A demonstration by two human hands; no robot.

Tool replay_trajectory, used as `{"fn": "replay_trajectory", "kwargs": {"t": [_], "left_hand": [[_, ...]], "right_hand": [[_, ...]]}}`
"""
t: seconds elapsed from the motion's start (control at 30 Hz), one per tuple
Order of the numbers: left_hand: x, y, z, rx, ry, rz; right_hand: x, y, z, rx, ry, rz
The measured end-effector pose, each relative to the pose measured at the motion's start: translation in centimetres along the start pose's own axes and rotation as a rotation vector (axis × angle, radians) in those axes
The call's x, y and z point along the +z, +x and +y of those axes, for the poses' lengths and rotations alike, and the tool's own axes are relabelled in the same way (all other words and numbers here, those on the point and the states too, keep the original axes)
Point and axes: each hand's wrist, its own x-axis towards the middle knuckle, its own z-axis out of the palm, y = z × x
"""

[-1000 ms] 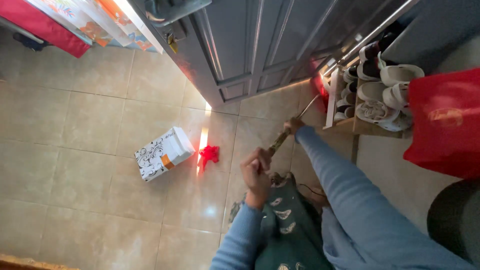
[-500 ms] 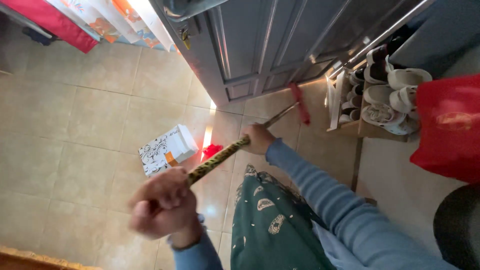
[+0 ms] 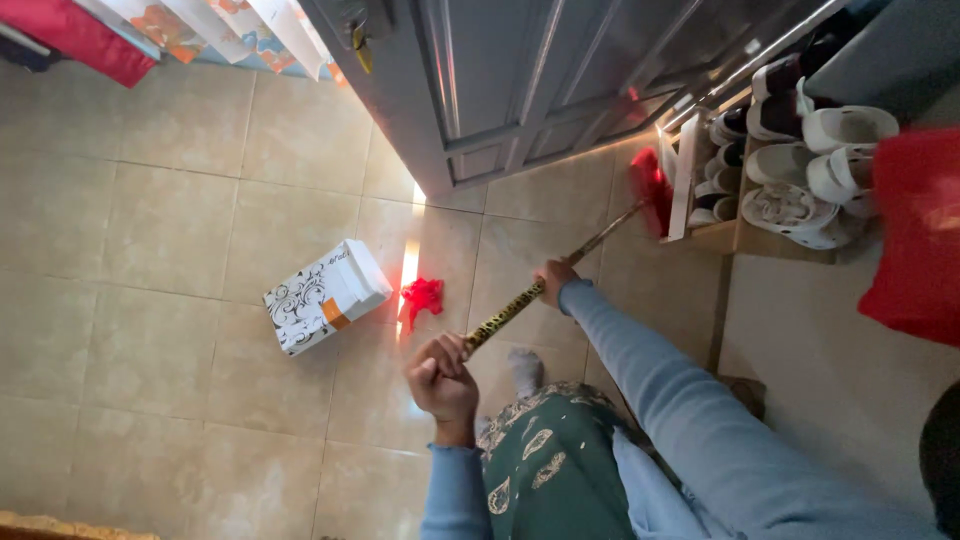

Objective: The person picks up a broom and sweeps the tiled floor of a room, moving toward a doorway and sweeping debris out onto a patio.

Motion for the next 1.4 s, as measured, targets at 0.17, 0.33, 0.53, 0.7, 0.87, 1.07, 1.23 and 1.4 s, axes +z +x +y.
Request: {"fn": "replay_trajectory", "kwargs": {"t": [0.17,0.33,0.53,0.7,0.87,1.07,1.23,1.4], "left_hand": [[-1.7,3.7,10.5,0.175,-0.083,-0.221],[-8.0,7.1,5.4,0.131,-0.248,0.063],[-18.5,9.9,-8.2,-0.056,-0.19,0.444],[-29.5,15.3,-15.0,-0.044,-0.219,0.691],[-33.7,19.6,-24.5,-0.193,-0.246,0.753],[-32.2,24.9,-29.3,-0.418,-0.325,0.654],[-28.6,23.8,-26.5,-0.337,-0.381,0.346],[-26.3,20.7,-16.7,-0.173,-0.377,0.27]], "right_hand": [[-0.5,1.1,-9.8,-0.074,0.135,0.195],[1.1,3.6,-6.8,-0.076,0.037,0.374],[9.6,8.2,-0.3,0.315,-0.096,-0.026],[16.1,12.3,-0.2,0.552,-0.2,-0.206],[21.2,17.3,5.9,0.615,-0.287,-0.131],[24.1,21.0,13.2,0.543,-0.2,0.215],[20.9,19.4,14.0,0.419,-0.254,0.171],[19.7,17.4,6.8,0.1,-0.174,0.462]]}}
